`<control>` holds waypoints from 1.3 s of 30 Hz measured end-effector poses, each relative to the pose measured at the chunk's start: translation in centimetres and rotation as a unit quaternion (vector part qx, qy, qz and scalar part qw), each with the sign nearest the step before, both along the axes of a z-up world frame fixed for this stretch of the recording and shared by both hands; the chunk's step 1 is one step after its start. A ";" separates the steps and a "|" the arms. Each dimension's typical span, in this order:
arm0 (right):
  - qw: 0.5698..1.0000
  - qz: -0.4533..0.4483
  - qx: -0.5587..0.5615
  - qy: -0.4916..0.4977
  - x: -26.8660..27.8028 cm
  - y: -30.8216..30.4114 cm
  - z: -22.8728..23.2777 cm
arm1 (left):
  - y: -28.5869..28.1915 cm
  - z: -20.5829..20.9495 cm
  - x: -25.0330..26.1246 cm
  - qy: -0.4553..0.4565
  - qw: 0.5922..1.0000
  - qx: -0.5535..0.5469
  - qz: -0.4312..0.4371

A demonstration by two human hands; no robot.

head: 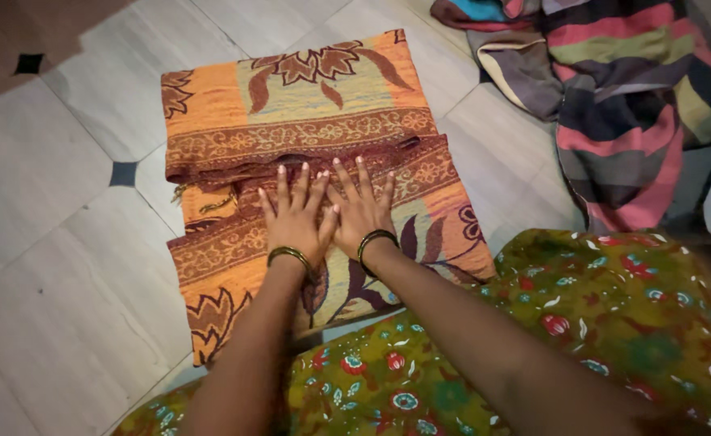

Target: The person folds a large orange patterned cloth on the floor by hand, smoothing and aligning edges, then stacking it with other folded textiles. The person handles the cloth repeatedly to create neat folds and places the finished bundle aside.

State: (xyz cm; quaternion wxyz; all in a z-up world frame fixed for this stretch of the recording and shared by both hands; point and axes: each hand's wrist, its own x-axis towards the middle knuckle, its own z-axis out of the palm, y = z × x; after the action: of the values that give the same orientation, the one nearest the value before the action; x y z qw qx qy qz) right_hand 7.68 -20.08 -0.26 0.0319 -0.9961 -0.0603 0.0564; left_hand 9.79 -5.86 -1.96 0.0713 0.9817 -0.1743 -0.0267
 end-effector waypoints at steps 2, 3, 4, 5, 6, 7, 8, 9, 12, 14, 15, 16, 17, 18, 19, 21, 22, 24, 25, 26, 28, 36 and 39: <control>1.000 -0.002 -0.007 0.012 -0.1 0.0 0.1 | 0.5 0.3 -0.5 0.014 1.000 -0.001 0.012; 1.000 -0.004 -0.017 0.024 -0.2 0.1 0.2 | 1.0 0.6 -0.5 0.031 0.999 0.002 0.015; 0.999 -0.003 -0.025 0.033 0.0 0.3 0.3 | 1.7 0.9 -0.5 0.045 0.999 0.006 0.021; 1.000 -0.001 -0.012 0.018 0.0 0.4 0.5 | 2.1 1.2 -0.6 0.031 0.999 0.009 0.031; 1.000 0.001 0.003 0.002 0.1 0.4 0.5 | 2.5 1.4 -0.8 0.016 0.999 0.012 0.040; 1.000 0.003 0.017 -0.013 0.1 0.4 0.5 | 3.0 1.6 -1.0 0.001 0.999 0.015 0.050; 1.000 0.003 0.017 -0.011 0.0 0.4 0.4 | 3.4 1.6 -1.2 -0.001 0.998 0.015 0.059; 1.000 0.002 0.017 -0.008 0.0 0.3 0.2 | 3.8 1.5 -1.5 -0.003 0.998 0.014 0.069; 1.000 0.004 0.019 -0.008 0.0 0.1 -0.3 | 5.9 1.2 -2.6 0.065 0.985 0.008 0.158; 1.000 0.009 0.017 0.006 0.2 0.0 -0.3 | 7.8 1.3 -3.4 0.099 0.965 0.002 0.245; 1.000 0.013 0.014 0.022 0.6 0.0 -0.2 | 8.7 1.4 -3.8 0.101 0.951 -0.002 0.291; 0.999 0.019 0.010 0.040 0.9 -0.2 0.0 | 9.6 1.5 -4.4 0.103 0.935 -0.007 0.339; 0.995 0.035 0.022 0.094 1.4 -0.5 0.2 | 10.7 1.7 -5.0 0.108 0.923 -0.027 0.367; 0.987 0.048 0.030 0.148 2.2 -1.3 0.5 | 11.4 1.9 -5.6 0.114 0.911 -0.051 0.393; 0.977 0.061 0.037 0.202 3.1 -2.2 1.0 | 11.8 2.0 -6.1 0.120 0.897 -0.075 0.418; 0.956 0.164 0.125 0.210 4.5 -5.3 1.9 | 12.0 2.0 -6.4 0.098 0.901 -0.094 0.412; 0.937 0.216 0.171 0.214 4.5 -6.5 2.0 | 12.3 2.1 -6.8 0.088 0.903 -0.100 0.409; 0.898 0.069 0.244 0.359 4.1 -9.8 2.4 | 11.2 2.0 -7.6 -0.080 0.952 -0.150 0.254; 0.916 0.177 0.194 0.304 3.7 -11.0 2.4 | 10.7 2.0 -8.0 -0.165 0.956 -0.170 0.172; 0.918 0.281 0.140 0.243 3.2 -12.1 2.5 | 9.8 2.1 -8.6 -0.082 0.958 -0.217 0.166; 0.904 0.347 0.091 0.232 1.7 -13.1 2.7 | 7.5 2.3 -10.3 0.052 0.959 -0.252 0.120; 0.900 0.317 0.075 0.289 -5.0 -7.3 3.6 | 3.3 6.3 -14.4 0.149 0.989 0.001 -0.006; 0.884 0.351 0.047 0.305 -5.3 -6.3 3.9 | 2.9 6.9 -14.2 0.103 0.994 -0.021 -0.020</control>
State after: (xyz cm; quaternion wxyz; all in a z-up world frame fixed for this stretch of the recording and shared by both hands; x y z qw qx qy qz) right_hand 2.36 -26.40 3.61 0.0734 -0.8409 -0.3957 0.3618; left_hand -4.39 -2.95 4.94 0.1087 0.9683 -0.1866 -0.1258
